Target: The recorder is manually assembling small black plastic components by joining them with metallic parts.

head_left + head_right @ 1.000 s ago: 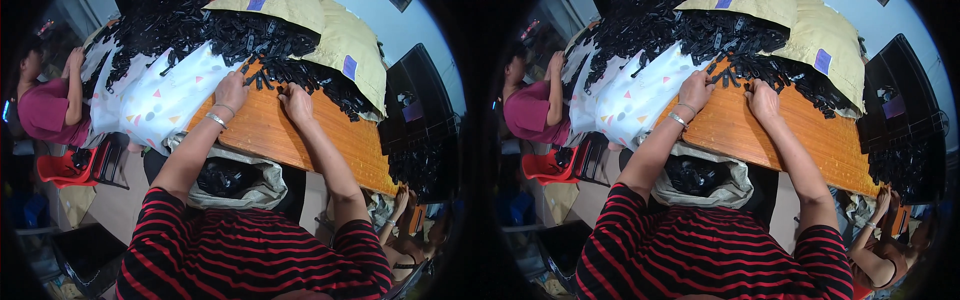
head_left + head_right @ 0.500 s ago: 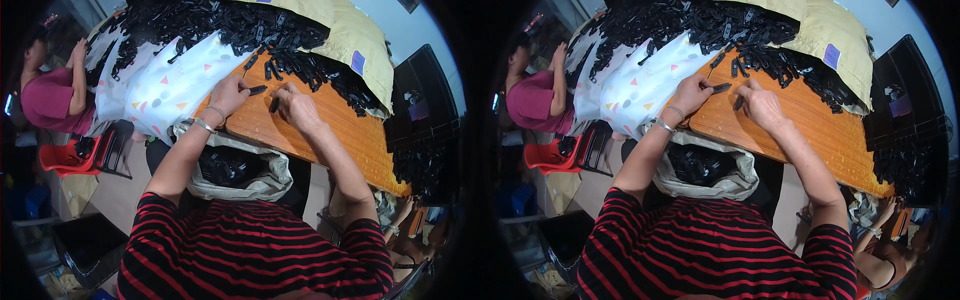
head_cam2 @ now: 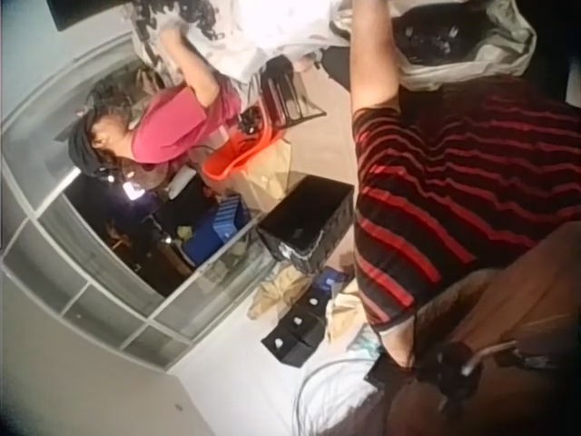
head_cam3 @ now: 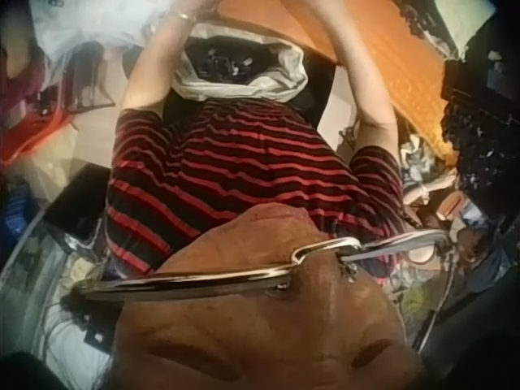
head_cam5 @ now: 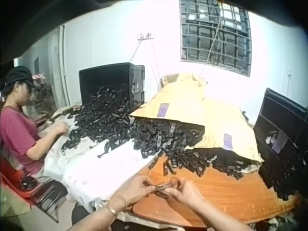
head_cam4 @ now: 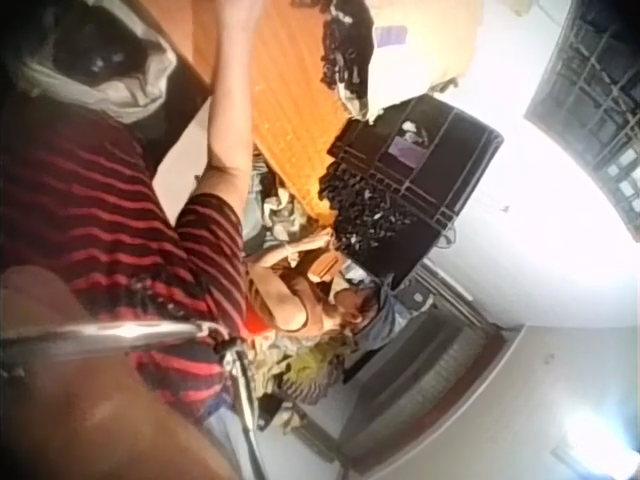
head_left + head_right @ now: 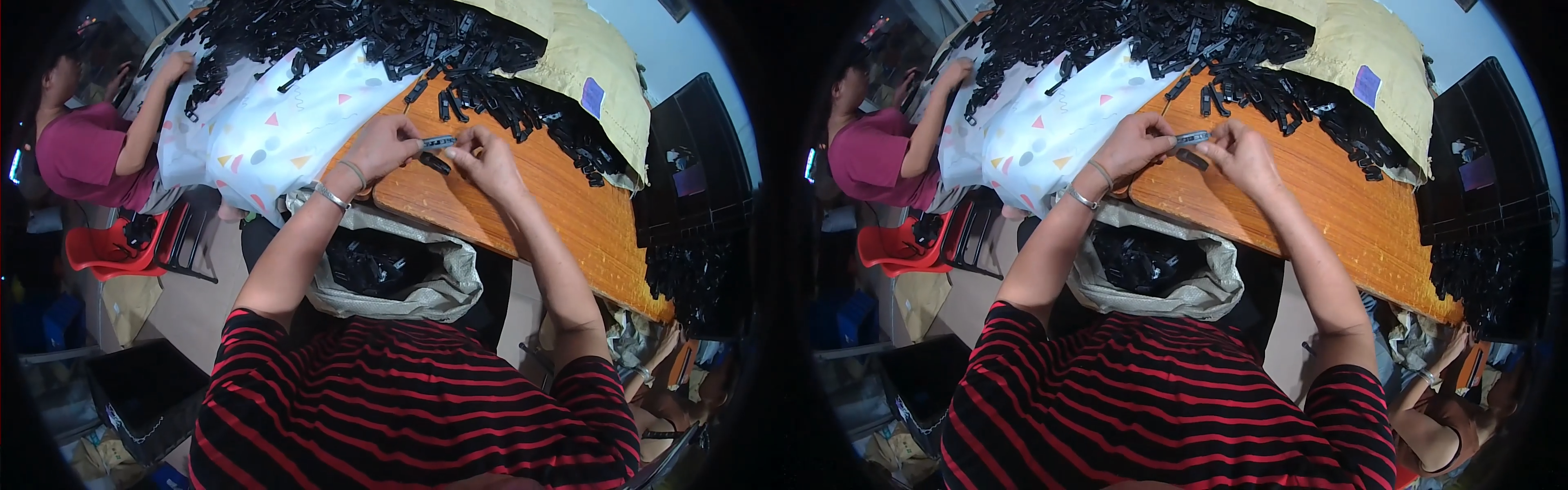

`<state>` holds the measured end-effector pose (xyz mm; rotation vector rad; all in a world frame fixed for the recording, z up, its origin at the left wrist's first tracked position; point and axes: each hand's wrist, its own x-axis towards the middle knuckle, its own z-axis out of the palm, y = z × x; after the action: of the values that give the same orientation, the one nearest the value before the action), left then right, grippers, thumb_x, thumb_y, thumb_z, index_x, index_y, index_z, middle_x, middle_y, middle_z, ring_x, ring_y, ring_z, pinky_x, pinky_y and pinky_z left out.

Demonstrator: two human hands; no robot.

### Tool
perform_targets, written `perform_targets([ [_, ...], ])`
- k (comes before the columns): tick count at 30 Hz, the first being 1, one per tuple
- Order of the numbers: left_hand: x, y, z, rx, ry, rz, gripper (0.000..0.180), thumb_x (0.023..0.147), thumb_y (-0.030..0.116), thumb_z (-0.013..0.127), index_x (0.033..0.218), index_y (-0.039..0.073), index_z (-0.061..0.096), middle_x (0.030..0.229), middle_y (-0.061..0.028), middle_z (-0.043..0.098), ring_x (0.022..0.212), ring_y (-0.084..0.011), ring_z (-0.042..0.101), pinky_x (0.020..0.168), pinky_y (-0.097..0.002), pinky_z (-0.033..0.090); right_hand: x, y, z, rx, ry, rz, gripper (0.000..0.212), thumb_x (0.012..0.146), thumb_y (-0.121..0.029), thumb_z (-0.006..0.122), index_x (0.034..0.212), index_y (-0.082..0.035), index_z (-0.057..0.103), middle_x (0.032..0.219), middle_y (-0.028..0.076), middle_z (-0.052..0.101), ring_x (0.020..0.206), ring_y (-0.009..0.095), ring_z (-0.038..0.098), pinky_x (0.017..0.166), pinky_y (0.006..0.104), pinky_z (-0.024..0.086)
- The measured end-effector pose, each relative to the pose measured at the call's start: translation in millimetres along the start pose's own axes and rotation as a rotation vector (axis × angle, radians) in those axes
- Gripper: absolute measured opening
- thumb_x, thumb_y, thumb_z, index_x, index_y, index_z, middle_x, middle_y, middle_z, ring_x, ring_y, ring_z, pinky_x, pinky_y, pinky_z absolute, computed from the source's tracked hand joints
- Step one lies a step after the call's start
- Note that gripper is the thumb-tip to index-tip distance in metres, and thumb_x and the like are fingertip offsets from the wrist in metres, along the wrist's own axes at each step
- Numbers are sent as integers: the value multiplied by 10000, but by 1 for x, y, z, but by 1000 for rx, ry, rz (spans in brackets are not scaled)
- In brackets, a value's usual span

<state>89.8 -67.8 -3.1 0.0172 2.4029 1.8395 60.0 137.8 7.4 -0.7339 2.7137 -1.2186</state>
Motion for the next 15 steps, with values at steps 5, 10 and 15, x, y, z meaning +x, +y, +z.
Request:
perform_targets([
  [5,7,6,3,98,-63,22,130,823,92,647,870,-25,616,750,-53,624,636,-95,568,572,-221,466,-4,4,2,389,-30,122,116,897,-114,615,920,-7,579,659,30,592,488,62,512,427,196,389],
  [10,10,1,6,169,3,100,179,761,162,687,820,-7,679,785,-95,680,717,-173,645,683,-295,509,-10,9,10,518,-85,272,146,897,-129,617,843,-3,566,634,52,603,452,91,545,401,222,418],
  [15,10,-3,10,236,51,113,175,776,146,714,839,-3,647,777,-50,650,698,-113,600,653,-249,494,-12,8,13,572,-88,337,164,902,-138,609,830,-9,539,624,65,611,433,112,555,372,227,420],
])
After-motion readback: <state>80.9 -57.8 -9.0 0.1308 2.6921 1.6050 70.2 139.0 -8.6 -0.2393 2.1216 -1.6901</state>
